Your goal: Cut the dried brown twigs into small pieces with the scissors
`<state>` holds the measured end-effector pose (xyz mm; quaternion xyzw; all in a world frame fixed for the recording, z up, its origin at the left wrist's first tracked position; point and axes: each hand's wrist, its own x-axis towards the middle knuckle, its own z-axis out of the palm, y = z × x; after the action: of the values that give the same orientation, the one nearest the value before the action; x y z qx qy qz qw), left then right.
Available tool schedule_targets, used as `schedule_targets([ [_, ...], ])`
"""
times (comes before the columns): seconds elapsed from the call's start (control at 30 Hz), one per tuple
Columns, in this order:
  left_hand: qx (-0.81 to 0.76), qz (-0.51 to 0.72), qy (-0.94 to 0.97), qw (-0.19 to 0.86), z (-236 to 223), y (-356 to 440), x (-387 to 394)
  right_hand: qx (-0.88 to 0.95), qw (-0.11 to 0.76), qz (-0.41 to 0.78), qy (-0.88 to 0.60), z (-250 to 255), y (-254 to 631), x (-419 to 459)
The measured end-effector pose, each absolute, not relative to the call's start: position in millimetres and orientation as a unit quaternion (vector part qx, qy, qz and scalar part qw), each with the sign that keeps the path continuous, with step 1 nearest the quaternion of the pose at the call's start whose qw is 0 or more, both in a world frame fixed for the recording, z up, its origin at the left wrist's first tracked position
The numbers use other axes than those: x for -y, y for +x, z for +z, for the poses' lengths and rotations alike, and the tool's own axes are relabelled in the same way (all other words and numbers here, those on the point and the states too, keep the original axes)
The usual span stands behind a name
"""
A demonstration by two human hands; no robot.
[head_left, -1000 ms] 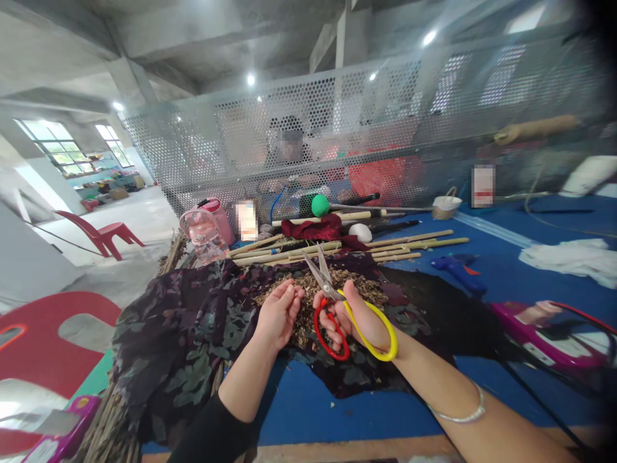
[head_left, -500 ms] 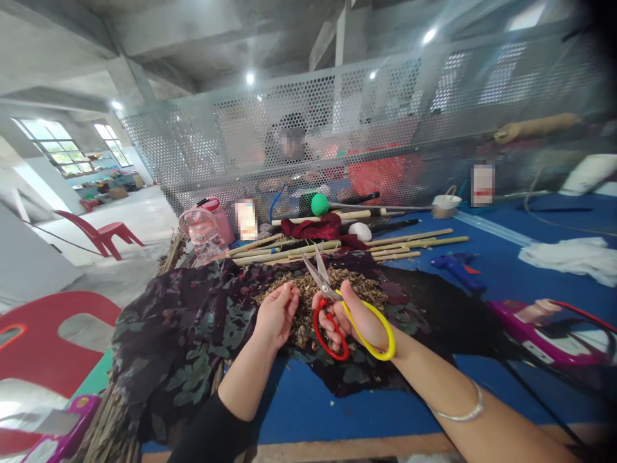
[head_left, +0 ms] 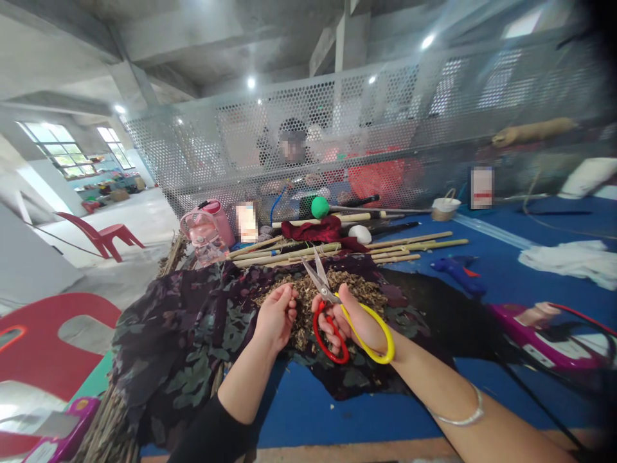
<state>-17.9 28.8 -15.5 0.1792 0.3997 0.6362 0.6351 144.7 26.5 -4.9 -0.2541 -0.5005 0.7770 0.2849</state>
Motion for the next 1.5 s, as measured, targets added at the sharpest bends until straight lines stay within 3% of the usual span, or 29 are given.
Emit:
schedule_targets([
  [0.57, -0.349, 0.655, 0.151, 0.653, -14.0, -18.9, -26.7, 0.525, 0.324, 0.744, -0.256, -11.3, 137.2, -19.7],
  [1.1, -0.271, 0.717, 0.091, 0.636, -8.9, -33.0, -41.8, 0.583, 0.199, 0.716, -0.328, -6.0, 137.1, -9.7],
  [1.5, -0.280, 0.683, 0.147, 0.659, -10.5, -25.1, -33.8, 0.598, 0.225, 0.693, -0.335, -5.1, 137.6, -9.8],
])
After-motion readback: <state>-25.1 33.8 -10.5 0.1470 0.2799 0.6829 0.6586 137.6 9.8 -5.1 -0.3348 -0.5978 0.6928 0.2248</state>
